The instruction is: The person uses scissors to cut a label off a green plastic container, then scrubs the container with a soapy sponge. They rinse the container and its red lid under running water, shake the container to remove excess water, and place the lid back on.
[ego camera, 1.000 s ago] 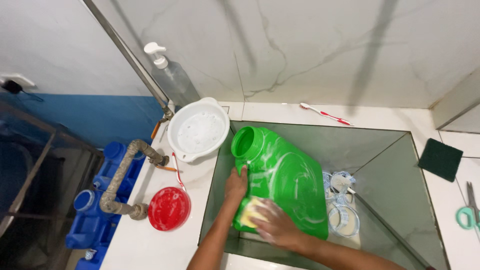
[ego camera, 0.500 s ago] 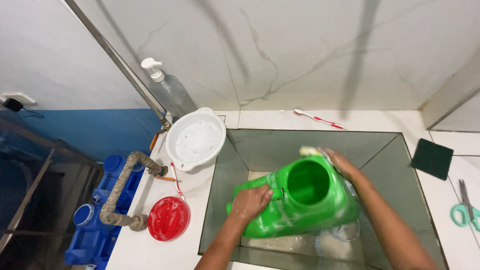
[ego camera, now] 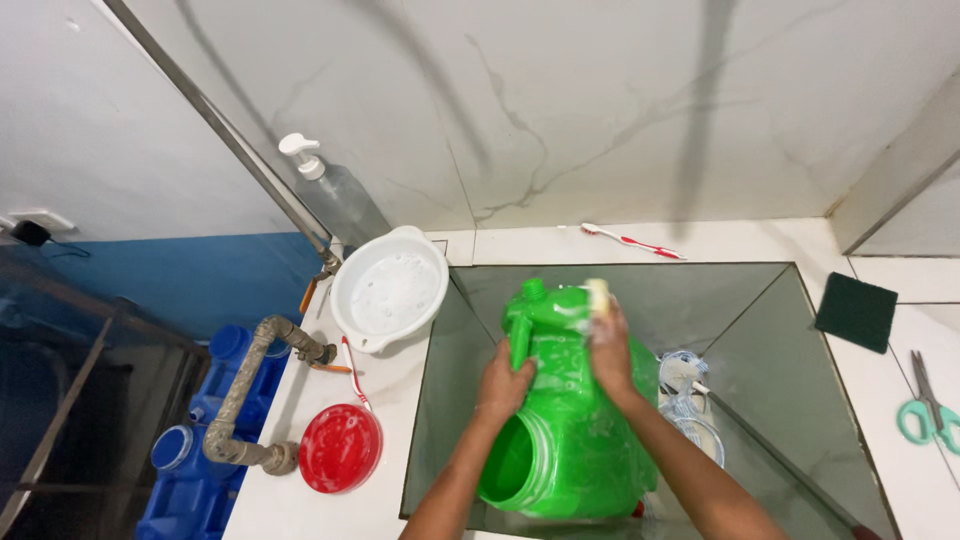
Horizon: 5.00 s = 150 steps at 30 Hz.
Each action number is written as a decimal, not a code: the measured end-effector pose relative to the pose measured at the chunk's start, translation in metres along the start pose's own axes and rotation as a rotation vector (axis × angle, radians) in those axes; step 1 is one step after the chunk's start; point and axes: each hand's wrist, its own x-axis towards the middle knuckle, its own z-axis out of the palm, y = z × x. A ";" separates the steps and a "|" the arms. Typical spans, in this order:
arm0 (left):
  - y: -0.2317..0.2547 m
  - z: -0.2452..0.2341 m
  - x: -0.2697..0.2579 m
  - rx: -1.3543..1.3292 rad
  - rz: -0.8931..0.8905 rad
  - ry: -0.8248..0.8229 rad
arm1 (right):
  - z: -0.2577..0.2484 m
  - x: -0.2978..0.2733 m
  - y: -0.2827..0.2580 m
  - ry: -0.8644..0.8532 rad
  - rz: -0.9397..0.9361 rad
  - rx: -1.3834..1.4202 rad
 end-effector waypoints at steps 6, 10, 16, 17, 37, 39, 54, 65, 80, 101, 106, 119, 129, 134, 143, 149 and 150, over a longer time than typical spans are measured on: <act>0.016 -0.002 -0.024 0.017 0.185 -0.018 | -0.025 -0.004 -0.082 0.070 -0.319 -0.411; 0.039 0.003 -0.029 0.130 0.182 -0.061 | -0.043 0.003 -0.133 -0.019 -0.352 -0.509; 0.061 -0.001 -0.027 0.120 0.214 -0.076 | -0.069 0.028 -0.136 -0.004 -0.433 -0.550; 0.061 -0.002 -0.026 0.132 0.229 -0.078 | -0.060 0.017 -0.139 -0.021 -0.454 -0.476; -0.029 -0.021 0.017 -0.198 0.122 0.129 | -0.047 -0.085 0.077 -0.263 0.307 -0.187; -0.037 -0.023 0.025 -0.175 -0.041 0.176 | -0.007 -0.116 0.028 -0.200 0.017 -0.087; -0.015 -0.018 0.038 -0.083 -0.066 0.192 | -0.032 -0.164 0.104 -0.359 0.361 -0.169; 0.110 0.017 -0.002 0.392 0.522 0.136 | -0.075 0.036 -0.149 -1.240 -0.420 -0.985; 0.090 0.009 -0.020 0.736 0.770 0.482 | -0.182 0.094 -0.062 -1.012 0.335 -0.076; 0.079 0.025 -0.076 0.287 0.294 -0.080 | -0.021 0.067 -0.141 -0.808 0.039 -0.843; 0.038 -0.012 -0.049 0.314 0.340 -0.044 | 0.012 0.063 -0.084 -1.051 -0.097 -0.915; -0.124 -0.265 0.157 0.943 0.218 0.611 | -0.078 0.017 -0.175 -1.058 -0.058 -1.050; -0.155 -0.315 0.205 0.496 -0.362 0.550 | -0.082 0.011 -0.186 -1.033 -0.013 -1.090; -0.108 -0.269 0.163 0.923 0.190 1.222 | -0.078 0.021 -0.179 -1.089 -0.027 -1.026; 0.025 -0.039 -0.028 0.249 0.478 -0.163 | -0.023 0.097 -0.103 -1.355 0.137 -0.816; 0.023 -0.009 -0.033 0.153 0.348 -0.040 | 0.075 0.102 -0.068 -0.551 0.679 0.211; 0.022 -0.007 -0.037 0.136 0.334 -0.031 | 0.093 0.098 -0.073 -0.435 0.684 0.200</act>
